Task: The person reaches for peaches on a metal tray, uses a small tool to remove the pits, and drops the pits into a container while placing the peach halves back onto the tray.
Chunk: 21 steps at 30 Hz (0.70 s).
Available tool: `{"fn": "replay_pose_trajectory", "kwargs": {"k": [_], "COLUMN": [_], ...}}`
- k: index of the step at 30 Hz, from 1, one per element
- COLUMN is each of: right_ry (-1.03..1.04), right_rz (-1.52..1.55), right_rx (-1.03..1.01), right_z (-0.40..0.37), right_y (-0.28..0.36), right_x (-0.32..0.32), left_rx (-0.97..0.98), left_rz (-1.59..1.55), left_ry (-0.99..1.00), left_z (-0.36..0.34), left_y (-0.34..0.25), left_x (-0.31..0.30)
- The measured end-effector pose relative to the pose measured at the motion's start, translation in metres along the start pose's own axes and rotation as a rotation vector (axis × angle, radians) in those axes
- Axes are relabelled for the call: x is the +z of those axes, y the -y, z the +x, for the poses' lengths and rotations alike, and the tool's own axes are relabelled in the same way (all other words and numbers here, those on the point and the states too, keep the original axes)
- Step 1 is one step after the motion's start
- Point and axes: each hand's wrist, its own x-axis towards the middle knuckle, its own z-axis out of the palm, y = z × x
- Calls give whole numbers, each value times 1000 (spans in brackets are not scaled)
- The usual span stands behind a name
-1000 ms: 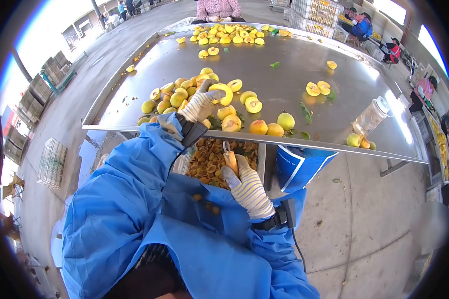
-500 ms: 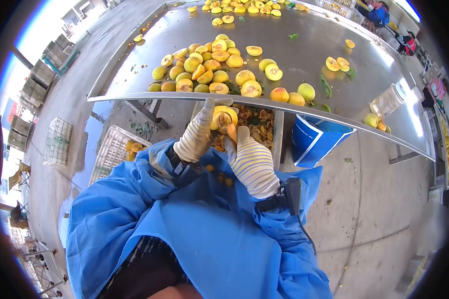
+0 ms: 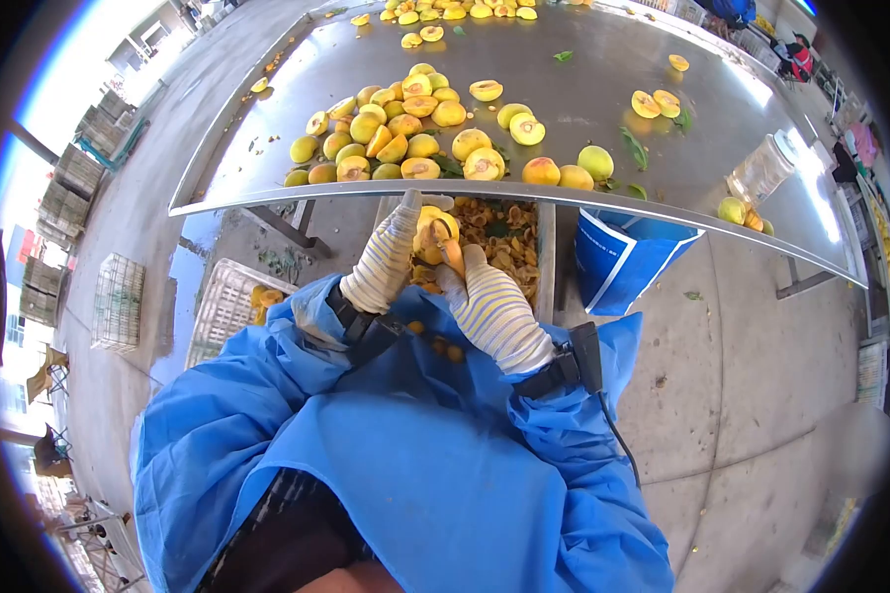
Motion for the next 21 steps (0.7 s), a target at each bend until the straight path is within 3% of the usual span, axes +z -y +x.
{"fn": "replay_pose_trajectory", "kwargs": {"k": [2, 5, 6, 9, 10, 12, 15, 19, 21], "right_ry": [-132, 37, 15, -14, -52, -128, -134, -21, 3], "right_rz": [214, 822, 867, 880, 857, 589, 340, 47, -160], "right_rx": [-62, 430, 454, 394, 379, 194, 85, -4, -57], "right_z": [0, 4, 5, 7, 8, 10, 6, 1, -2], "right_y": [-14, 16, 20, 8, 8, 1, 1, 5, 6], "right_x": [9, -12, -12, -10, -12, -15, -22, -22, -16], "left_rx": [-19, -30, -117, -82, -189, -202, -223, -170, -146], "left_rz": [-163, -421, -635, -599, -726, -714, -688, -499, -466], "left_ry": [-19, 7, 98, 239, 252, 194, 101, -63, -44], "left_z": [-8, -6, -6, -10, -10, -12, -18, -14, -14], "left_y": [-9, -13, -11, -2, -2, -3, -9, -4, -3], "left_x": [7, 9, 6, 10, 10, 13, 17, 10, 12]}}
